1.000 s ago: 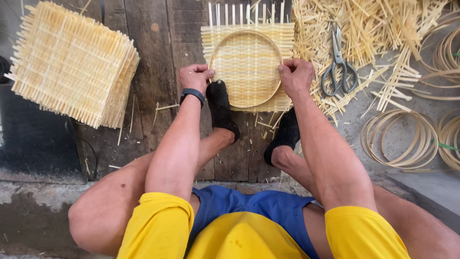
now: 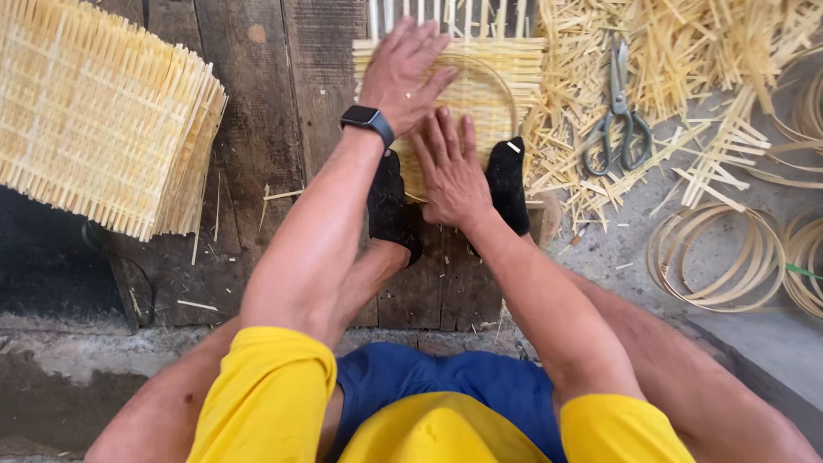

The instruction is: The person weaves a circular bamboo mat by placing a bamboo ring onto a pre-woven square mat, then uses shears to trim the excess bamboo strips around the ring. The person repeats this process multiple times, stacking the finished circular mats.

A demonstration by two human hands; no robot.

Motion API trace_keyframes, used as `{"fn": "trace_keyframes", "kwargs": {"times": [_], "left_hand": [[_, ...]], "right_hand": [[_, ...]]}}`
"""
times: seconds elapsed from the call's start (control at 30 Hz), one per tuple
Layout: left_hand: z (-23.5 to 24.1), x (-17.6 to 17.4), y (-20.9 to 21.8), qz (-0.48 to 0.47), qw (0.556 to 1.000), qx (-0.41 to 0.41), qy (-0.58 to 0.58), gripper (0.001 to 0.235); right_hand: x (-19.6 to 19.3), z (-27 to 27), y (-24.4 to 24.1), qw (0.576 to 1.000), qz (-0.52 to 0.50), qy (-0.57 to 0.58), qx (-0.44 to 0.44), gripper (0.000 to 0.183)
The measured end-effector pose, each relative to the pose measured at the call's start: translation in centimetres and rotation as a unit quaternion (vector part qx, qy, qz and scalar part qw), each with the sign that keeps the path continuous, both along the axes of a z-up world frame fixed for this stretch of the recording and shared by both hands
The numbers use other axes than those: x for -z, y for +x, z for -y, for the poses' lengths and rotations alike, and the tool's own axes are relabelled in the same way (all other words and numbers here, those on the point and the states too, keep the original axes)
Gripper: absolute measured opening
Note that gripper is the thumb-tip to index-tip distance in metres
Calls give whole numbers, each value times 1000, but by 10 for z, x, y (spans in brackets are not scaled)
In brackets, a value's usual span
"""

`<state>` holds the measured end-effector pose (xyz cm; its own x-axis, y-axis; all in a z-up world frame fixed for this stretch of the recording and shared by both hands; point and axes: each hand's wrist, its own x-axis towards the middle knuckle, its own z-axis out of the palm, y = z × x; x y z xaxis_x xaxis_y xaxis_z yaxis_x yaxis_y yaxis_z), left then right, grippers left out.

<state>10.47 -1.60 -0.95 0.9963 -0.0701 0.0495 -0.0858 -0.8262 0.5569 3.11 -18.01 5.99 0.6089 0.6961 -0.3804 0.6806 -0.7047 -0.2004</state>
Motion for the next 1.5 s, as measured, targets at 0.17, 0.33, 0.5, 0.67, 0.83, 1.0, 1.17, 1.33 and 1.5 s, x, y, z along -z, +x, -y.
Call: {"fn": "trace_keyframes", "kwargs": {"times": [0.17, 0.33, 0.5, 0.67, 0.83, 1.0, 1.17, 1.33, 1.5], "left_hand": [[10, 20, 0, -43, 986, -85, -136, 36], [8, 8, 5, -90, 976, -115, -164, 29], [-1, -7, 14, -66, 984, -71, -150, 24], [-7, 7, 20, -81, 988, -11, -128, 27], [-8, 39, 29, -161, 943, -60, -285, 36], [-9, 48, 28, -181, 935, -85, -293, 36], [-7, -3, 26, -196, 941, -57, -269, 31], [1, -74, 5, -82, 961, -5, -264, 48], [31, -99, -52, 100, 985, 118, -83, 41]], "right_hand": [[38, 16, -9, 991, 111, 79, -4, 118], [38, 10, -23, 991, 121, 51, -11, 115], [12, 24, 21, 987, -11, 156, 35, 102], [25, 35, 106, 965, 32, 134, 221, 54], [73, 37, 139, 910, -171, 162, 342, 70], [104, 50, 136, 845, -288, 209, 399, 76], [75, 59, 138, 830, -284, 233, 419, 84], [-52, 178, 151, 920, -138, 41, 363, 66], [-129, 313, 113, 934, -23, -43, 353, 45]]}}
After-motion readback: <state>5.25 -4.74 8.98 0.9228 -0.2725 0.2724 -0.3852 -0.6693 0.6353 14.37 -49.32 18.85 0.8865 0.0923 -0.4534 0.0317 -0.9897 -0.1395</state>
